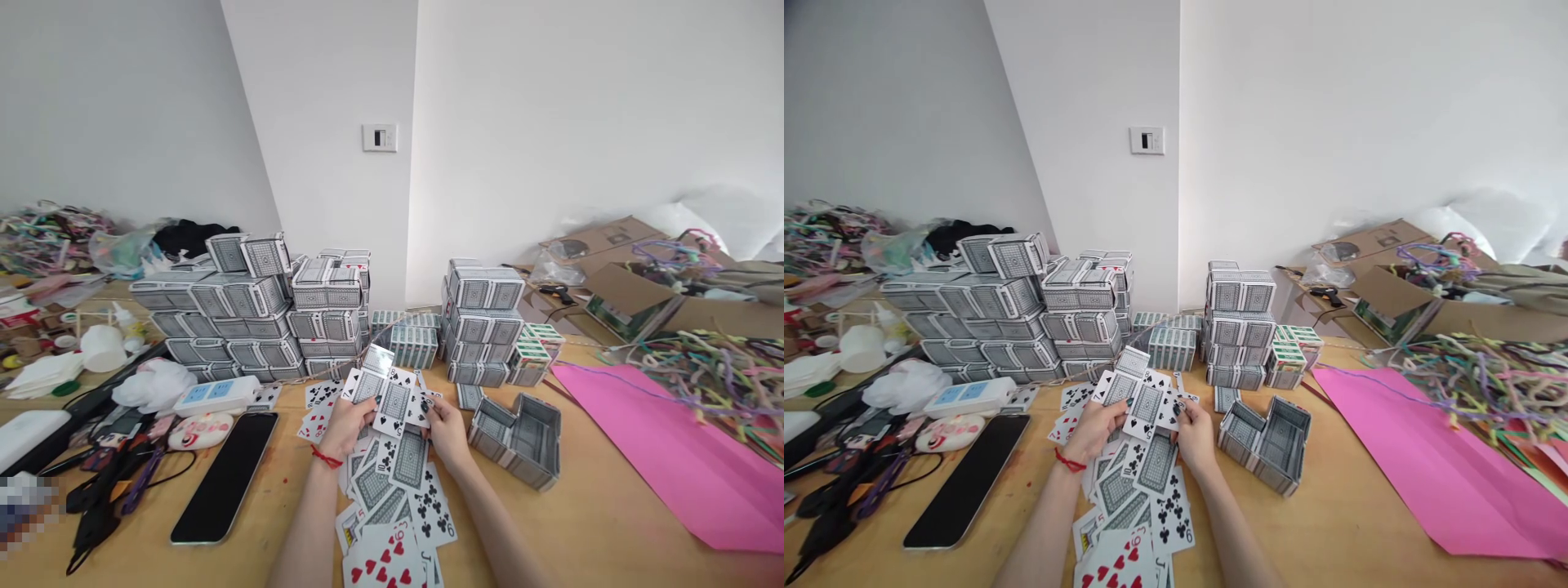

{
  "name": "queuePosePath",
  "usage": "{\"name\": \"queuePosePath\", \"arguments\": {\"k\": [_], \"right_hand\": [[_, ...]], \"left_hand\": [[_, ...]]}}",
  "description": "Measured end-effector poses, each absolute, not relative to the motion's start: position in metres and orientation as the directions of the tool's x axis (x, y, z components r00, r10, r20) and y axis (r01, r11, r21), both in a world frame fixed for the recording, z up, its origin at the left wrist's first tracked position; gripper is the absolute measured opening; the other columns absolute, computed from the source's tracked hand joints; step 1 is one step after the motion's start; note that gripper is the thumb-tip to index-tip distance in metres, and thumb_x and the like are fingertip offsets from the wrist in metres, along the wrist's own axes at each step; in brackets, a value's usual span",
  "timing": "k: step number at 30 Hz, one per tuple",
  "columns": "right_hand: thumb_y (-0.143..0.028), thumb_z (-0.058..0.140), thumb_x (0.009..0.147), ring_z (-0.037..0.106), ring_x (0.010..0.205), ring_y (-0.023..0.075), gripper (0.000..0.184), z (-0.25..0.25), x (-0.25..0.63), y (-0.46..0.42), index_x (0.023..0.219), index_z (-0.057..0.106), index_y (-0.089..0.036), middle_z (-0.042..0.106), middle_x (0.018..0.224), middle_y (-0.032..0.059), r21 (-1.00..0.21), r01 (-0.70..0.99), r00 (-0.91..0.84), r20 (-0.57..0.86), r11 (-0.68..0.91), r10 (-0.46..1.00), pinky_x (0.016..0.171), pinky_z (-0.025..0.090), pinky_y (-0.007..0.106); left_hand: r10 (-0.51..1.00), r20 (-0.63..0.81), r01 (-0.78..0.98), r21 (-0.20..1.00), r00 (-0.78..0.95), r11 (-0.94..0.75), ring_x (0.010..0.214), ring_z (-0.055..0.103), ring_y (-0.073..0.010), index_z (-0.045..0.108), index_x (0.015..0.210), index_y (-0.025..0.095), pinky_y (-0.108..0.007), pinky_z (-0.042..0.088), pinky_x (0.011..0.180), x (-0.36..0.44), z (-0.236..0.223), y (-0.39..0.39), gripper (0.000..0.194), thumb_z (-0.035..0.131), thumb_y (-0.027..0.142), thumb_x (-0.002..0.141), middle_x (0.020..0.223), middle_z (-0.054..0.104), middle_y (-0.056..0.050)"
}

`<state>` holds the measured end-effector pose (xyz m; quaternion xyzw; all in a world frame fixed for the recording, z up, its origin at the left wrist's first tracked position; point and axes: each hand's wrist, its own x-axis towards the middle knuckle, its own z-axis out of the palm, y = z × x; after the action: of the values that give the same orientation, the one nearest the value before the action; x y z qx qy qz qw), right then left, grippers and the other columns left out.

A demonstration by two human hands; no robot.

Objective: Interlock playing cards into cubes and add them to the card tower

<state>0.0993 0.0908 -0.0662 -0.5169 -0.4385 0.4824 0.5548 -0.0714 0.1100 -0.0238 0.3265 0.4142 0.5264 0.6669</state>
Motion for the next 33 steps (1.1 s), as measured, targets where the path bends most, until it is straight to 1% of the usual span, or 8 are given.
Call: {"name": "queuePosePath", "arguments": {"k": [6, 10, 14, 18, 24, 29, 33], "right_hand": [[-0.042, 0.055, 0.068, 0.039, 0.035, 0.0112, 0.031, -0.062, 0.100, 0.089, 0.080, 0.062, -0.014, 0.045, 0.038, -0.0047, -0.997, -0.076, 0.166, 0.001, 0.013, 0.986, 0.039, 0.031, 0.023], [-0.039, 0.057, 0.067, 0.037, 0.034, 0.0099, 0.034, -0.057, 0.103, 0.087, 0.088, 0.062, -0.013, 0.044, 0.037, -0.0059, -0.989, -0.146, 0.122, -0.041, -0.023, 0.992, 0.038, 0.028, 0.022], [-0.037, 0.057, 0.067, 0.036, 0.034, 0.0092, 0.035, -0.056, 0.105, 0.087, 0.090, 0.061, -0.012, 0.043, 0.038, -0.0065, -0.982, -0.188, 0.102, -0.053, -0.033, 0.993, 0.038, 0.026, 0.021], [-0.040, 0.058, 0.066, 0.035, 0.034, 0.0090, 0.037, -0.056, 0.104, 0.088, 0.090, 0.062, -0.012, 0.043, 0.037, -0.0065, -0.984, -0.174, 0.112, -0.048, -0.028, 0.993, 0.038, 0.027, 0.021], [-0.044, 0.056, 0.067, 0.035, 0.033, 0.0097, 0.039, -0.056, 0.103, 0.087, 0.088, 0.064, -0.012, 0.044, 0.035, -0.0053, -0.992, -0.127, 0.084, -0.026, -0.015, 0.996, 0.036, 0.026, 0.021], [-0.043, 0.054, 0.069, 0.036, 0.031, 0.0099, 0.037, -0.059, 0.103, 0.087, 0.087, 0.063, -0.012, 0.045, 0.035, -0.0051, -0.996, -0.085, 0.078, -0.021, -0.014, 0.997, 0.035, 0.026, 0.021], [-0.043, 0.052, 0.071, 0.038, 0.030, 0.0101, 0.033, -0.061, 0.103, 0.087, 0.082, 0.062, -0.013, 0.048, 0.036, -0.0045, -0.999, -0.046, 0.071, -0.018, -0.015, 0.997, 0.034, 0.028, 0.022]], "left_hand": [[0.971, -0.196, -0.432, 0.871, 0.133, 0.235, 0.090, 0.063, -0.0232, 0.061, 0.091, 0.014, -0.033, 0.054, 0.073, -0.076, -0.022, 0.109, 0.031, 0.066, 0.009, 0.061, 0.087, 0.070, -0.009], [0.964, -0.216, -0.424, 0.867, 0.158, 0.264, 0.090, 0.063, -0.0245, 0.062, 0.089, 0.013, -0.034, 0.054, 0.074, -0.078, -0.019, 0.108, 0.027, 0.065, 0.010, 0.063, 0.081, 0.070, -0.009], [0.960, -0.230, -0.418, 0.865, 0.158, 0.276, 0.089, 0.064, -0.0250, 0.062, 0.089, 0.012, -0.035, 0.054, 0.073, -0.077, -0.020, 0.107, 0.025, 0.064, 0.010, 0.064, 0.077, 0.071, -0.009], [0.957, -0.242, -0.409, 0.866, 0.158, 0.287, 0.089, 0.064, -0.0249, 0.063, 0.087, 0.011, -0.034, 0.054, 0.073, -0.076, -0.020, 0.106, 0.023, 0.064, 0.010, 0.064, 0.076, 0.070, -0.010], [0.953, -0.256, -0.404, 0.864, 0.163, 0.301, 0.082, 0.066, -0.0235, 0.062, 0.088, 0.012, -0.033, 0.054, 0.070, -0.072, -0.019, 0.106, 0.026, 0.065, 0.007, 0.062, 0.080, 0.070, -0.009], [0.948, -0.273, -0.393, 0.863, 0.164, 0.317, 0.080, 0.066, -0.0238, 0.063, 0.083, 0.011, -0.033, 0.055, 0.068, -0.069, -0.023, 0.106, 0.021, 0.065, 0.007, 0.062, 0.079, 0.070, -0.010], [0.949, -0.276, -0.382, 0.869, 0.153, 0.314, 0.079, 0.066, -0.0237, 0.063, 0.081, 0.012, -0.032, 0.055, 0.067, -0.069, -0.027, 0.107, 0.021, 0.066, 0.008, 0.061, 0.077, 0.070, -0.009]]}}
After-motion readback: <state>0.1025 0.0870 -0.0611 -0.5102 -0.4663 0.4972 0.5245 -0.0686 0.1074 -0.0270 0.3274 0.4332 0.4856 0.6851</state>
